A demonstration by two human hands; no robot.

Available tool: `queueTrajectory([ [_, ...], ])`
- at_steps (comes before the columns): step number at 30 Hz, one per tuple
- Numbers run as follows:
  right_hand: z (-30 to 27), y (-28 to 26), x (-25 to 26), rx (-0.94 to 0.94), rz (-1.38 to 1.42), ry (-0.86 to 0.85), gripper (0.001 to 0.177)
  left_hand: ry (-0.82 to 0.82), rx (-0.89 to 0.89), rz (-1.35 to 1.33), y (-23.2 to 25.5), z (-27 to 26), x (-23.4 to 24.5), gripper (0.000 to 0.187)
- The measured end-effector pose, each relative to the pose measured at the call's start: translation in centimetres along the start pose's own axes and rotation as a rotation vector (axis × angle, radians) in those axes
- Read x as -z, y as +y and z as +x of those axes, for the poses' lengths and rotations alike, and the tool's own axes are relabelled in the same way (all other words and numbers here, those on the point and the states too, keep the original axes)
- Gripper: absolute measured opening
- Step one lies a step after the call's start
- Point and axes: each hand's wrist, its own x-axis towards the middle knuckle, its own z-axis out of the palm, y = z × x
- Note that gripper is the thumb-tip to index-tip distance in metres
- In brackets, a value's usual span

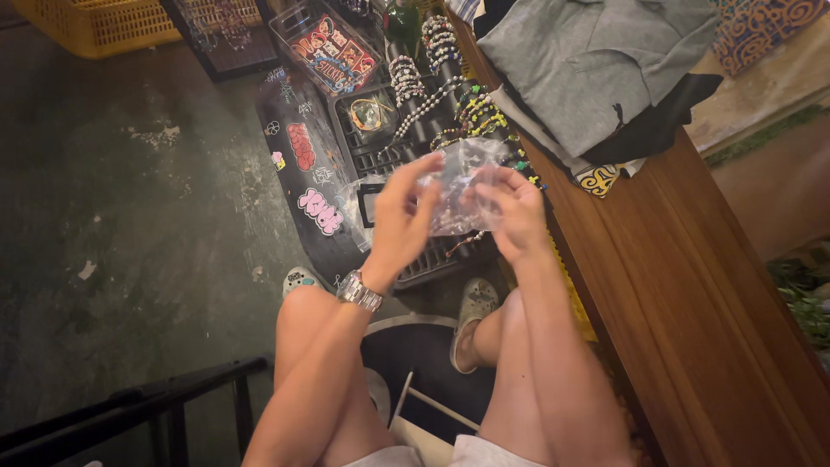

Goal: The person picks up a beaded bracelet from a display stand, places it into a small plastic bag, and then puts that bag inside a larger black padded pouch.

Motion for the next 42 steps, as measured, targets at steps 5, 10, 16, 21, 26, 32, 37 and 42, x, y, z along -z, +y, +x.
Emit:
queueTrajectory([
  [5, 1.5, 0.1, 2.4, -0.107, 0.247, -0.094, 0.028, 0.116, 0.565, -0.189, -0.8, 0.3, 0.8, 0.063],
  [10, 1.5, -0.8, 3.0, -0.140, 0.373, -0.133, 0.035, -0.137, 0.939, -0.787, -0.6, 0.2, 0.6, 0.075],
  [16, 0.9, -3.4, 3.1, -0.112, 0.151, 0.006, 0.044, 0.039, 0.856, -0.806, -3.4, 0.0, 0.8, 0.029],
  [21, 1.1, -3.6, 3.3, -0.005, 0.026, 0.138, 0.047, 0.040, 0.844, -0.793, -1.8, 0.1, 1.1, 0.019],
  [26, 0.9, -3.9, 3.1, 0.005, 0.017, 0.135, 0.042, 0.042, 0.867, -0.839, -1.9, 0.3, 1.2, 0.015],
  [32, 0.4, -5.0, 2.9, -0.095, 0.093, 0.050, 0.049, 0.052, 0.848, -0.816, -2.1, 0.6, 1.5, 0.018],
  [37, 0.5, -3.6, 3.1, -0.055, 0.011, 0.031, 0.034, 0.083, 0.814, -0.726, -2.5, 0.6, 2.0, 0.021],
  [42, 1.6, -2.0, 4.6, 0.000, -0.091, 0.129, 0.023, 0.163, 0.722, -0.499, -2.3, 0.8, 2.2, 0.019],
])
